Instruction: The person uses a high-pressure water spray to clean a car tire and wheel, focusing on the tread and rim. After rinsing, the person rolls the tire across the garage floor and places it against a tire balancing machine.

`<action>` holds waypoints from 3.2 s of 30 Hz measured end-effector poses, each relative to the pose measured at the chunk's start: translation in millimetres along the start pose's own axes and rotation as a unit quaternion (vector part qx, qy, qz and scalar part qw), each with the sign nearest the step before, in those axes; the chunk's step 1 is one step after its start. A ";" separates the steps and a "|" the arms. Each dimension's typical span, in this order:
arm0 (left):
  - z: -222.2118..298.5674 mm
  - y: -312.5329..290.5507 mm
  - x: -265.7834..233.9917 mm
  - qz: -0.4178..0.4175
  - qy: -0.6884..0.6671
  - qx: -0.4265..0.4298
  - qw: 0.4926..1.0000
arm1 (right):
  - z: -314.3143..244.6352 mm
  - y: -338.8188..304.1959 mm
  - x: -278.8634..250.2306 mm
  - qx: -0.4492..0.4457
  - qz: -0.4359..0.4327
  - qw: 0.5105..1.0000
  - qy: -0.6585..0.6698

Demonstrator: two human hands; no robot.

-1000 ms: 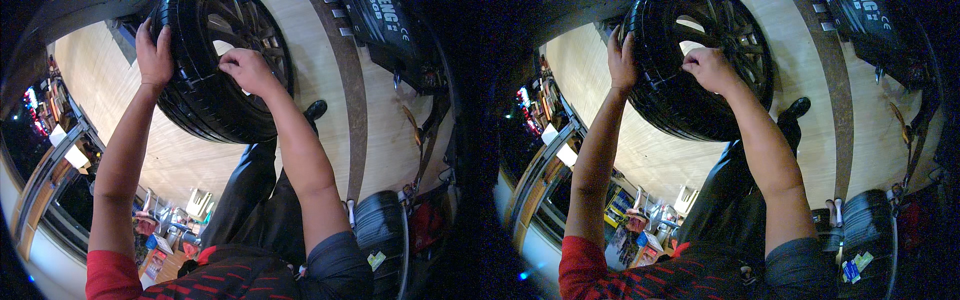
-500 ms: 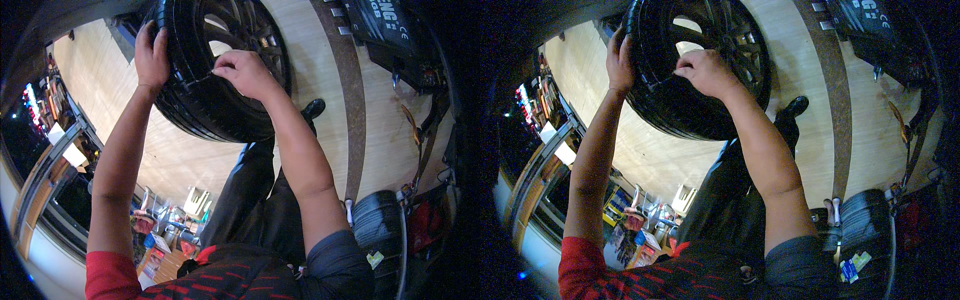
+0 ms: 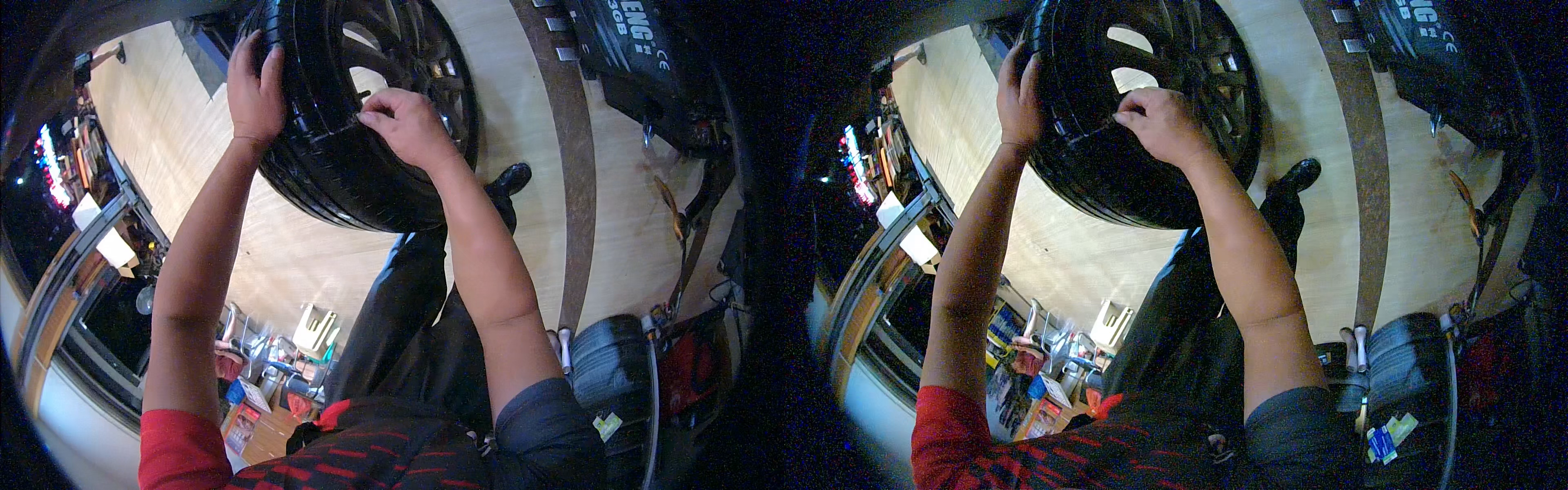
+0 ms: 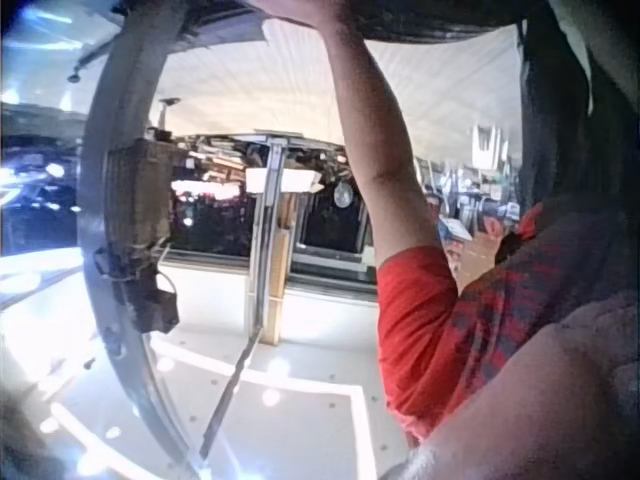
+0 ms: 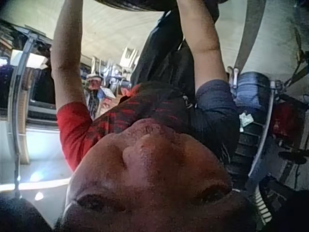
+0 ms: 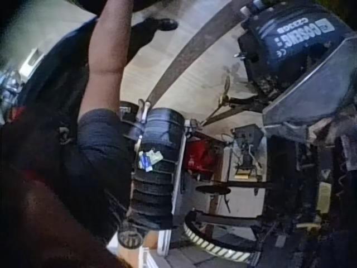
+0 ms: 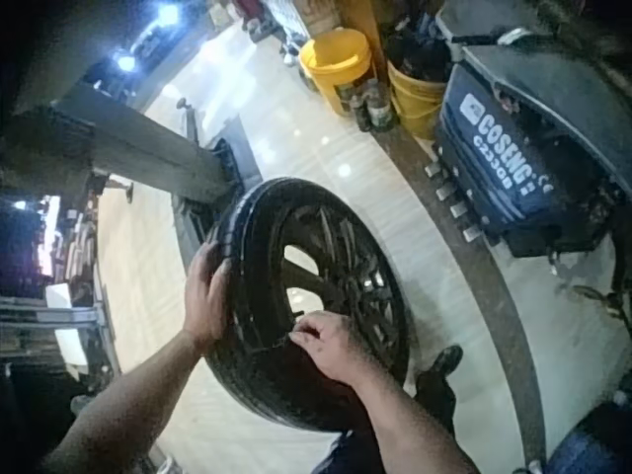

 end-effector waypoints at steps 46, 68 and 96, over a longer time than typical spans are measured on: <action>-5.1 -23.4 -7.4 -0.026 -0.044 -0.069 0.996 | 113.5 -144.3 -629.1 0.109 0.313 0.698 -0.635; 15.8 -12.5 -1.2 -0.009 -0.020 -0.056 0.998 | 92.4 -154.3 -559.9 -0.032 0.205 0.598 -0.774; 76.1 -2.1 4.7 -0.044 0.177 -0.006 0.983 | 72.0 36.5 -30.4 0.278 -0.066 0.958 0.000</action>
Point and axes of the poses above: each hand's wrist, its own y-axis towards the middle knuckle, its own x-axis out of the palm, z = x × y, the point moved 5 cm from there along y, towards the middle knuckle, and after that the axes turned 3 degrees about x, right-handed, at the moved point
